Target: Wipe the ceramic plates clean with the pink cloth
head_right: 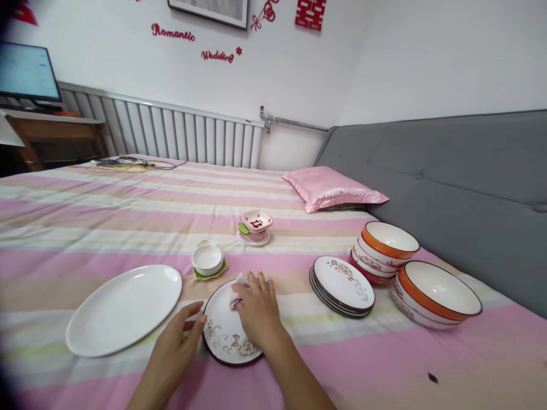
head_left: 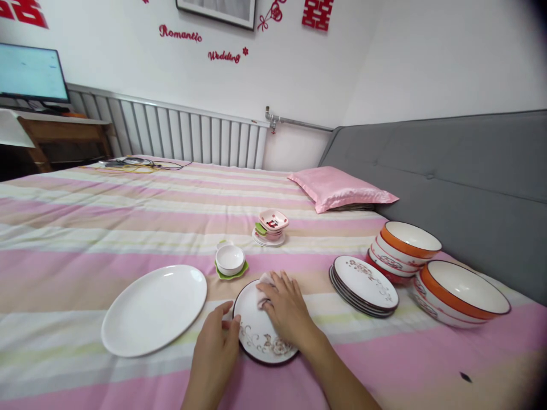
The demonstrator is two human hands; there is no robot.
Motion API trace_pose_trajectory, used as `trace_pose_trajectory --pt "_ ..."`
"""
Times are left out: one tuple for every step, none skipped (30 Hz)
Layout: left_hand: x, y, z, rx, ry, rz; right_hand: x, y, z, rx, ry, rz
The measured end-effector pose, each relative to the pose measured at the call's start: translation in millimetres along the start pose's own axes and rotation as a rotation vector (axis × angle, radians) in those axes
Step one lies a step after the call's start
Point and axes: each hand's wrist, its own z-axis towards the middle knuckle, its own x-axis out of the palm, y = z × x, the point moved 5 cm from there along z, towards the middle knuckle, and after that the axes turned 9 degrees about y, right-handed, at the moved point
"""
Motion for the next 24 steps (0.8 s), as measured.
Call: trace_pose_trajectory --pt "-0.3 -0.6 -0.3 -0.003 -0.005 -0.003 -0.6 -3.4 0.0 0.032 -0.016 -0.011" --pt "-0.5 -1.0 -0.5 -0.006 -0.009 -0.004 -1.8 -6.4 -0.3 0.062 -0.03 -0.02" --pt "-0.6 -1.1 -0.7 -0.006 -0.012 -0.001 -3.7 -8.8 -1.1 0.087 -0.041 -0.026" --pt "-0.5 -0.9 -0.8 -0.006 -0.013 0.004 -6.3 -10.7 -2.2 0.108 -0.051 -0.029" --pt "-0.4 -0.4 -0.8 -0.004 -0.013 0.007 -9.6 -12.2 -3.7 0.126 -0.055 -0.026" --pt "-0.2 0.3 -0.7 -0.002 -0.014 0.009 -13.2 -13.5 -5.5 0.146 -0.051 -0.02" --pt "0.1 1.1 -0.6 0.002 -0.013 0.008 -17.0 -14.8 -7.5 0.173 -0.038 -0.012" --pt "0.3 1.8 -0.5 0.005 -0.014 0.007 -20.8 -16.2 -9.8 0.205 -0.019 -0.005" --pt "0.4 2.5 -0.3 0.006 -0.016 0.007 -24.5 -17.7 -12.3 0.241 0.006 0.001" --pt "0.5 2.9 -0.2 0.008 -0.018 0.008 -28.0 -19.0 -14.9 0.275 0.033 0.003" --pt "0.6 3.0 0.0 0.01 -0.017 0.01 -31.4 -20.1 -17.4 0.303 0.058 0.002" --pt "0.8 3.0 0.2 0.009 -0.016 0.014 -34.5 -21.0 -19.8 0.325 0.079 0.0" --pt "1.1 2.9 0.4 0.006 -0.012 0.018 -37.3 -21.8 -21.8 0.339 0.095 -0.005" --pt "1.4 2.8 0.6 0.004 -0.007 0.021 -39.4 -22.6 -23.6 0.349 0.113 -0.01" --pt "1.7 2.9 0.9 0.003 -0.004 0.023 -40.9 -23.5 -25.0 0.358 0.131 -0.016" --pt "1.6 3.2 1.1 0.005 -0.01 0.023 -41.8 -24.4 -26.1 0.364 0.149 -0.022" --pt "1.7 3.9 1.5 0.009 -0.016 0.021 -42.4 -25.3 -26.8 0.369 0.163 -0.027" --pt "1.9 5.2 1.9 0.01 -0.021 0.017 -42.8 -26.2 -27.1 0.372 0.173 -0.03" --pt "2.3 7.3 2.5 0.008 -0.024 0.007 -43.1 -27.3 -27.0 0.374 0.177 -0.032" --pt "3.1 10.1 3.4 -0.001 -0.023 -0.01 -43.1 -28.4 -26.7 0.378 0.179 -0.031" --pt "4.8 13.2 4.5 -0.01 -0.007 -0.037 -43.1 -29.8 -26.2 0.383 0.178 -0.03" --pt "7.1 16.4 5.8 -0.02 0.02 -0.075 -42.8 -31.2 -25.5 0.387 0.179 -0.029" --pt "9.7 19.2 7.2 -0.027 0.051 -0.12 -42.3 -32.4 -24.7 0.386 0.182 -0.027" --pt "12.4 21.4 8.5 -0.033 0.084 -0.169 -41.6 -33.4 -23.9 0.379 0.186 -0.025"
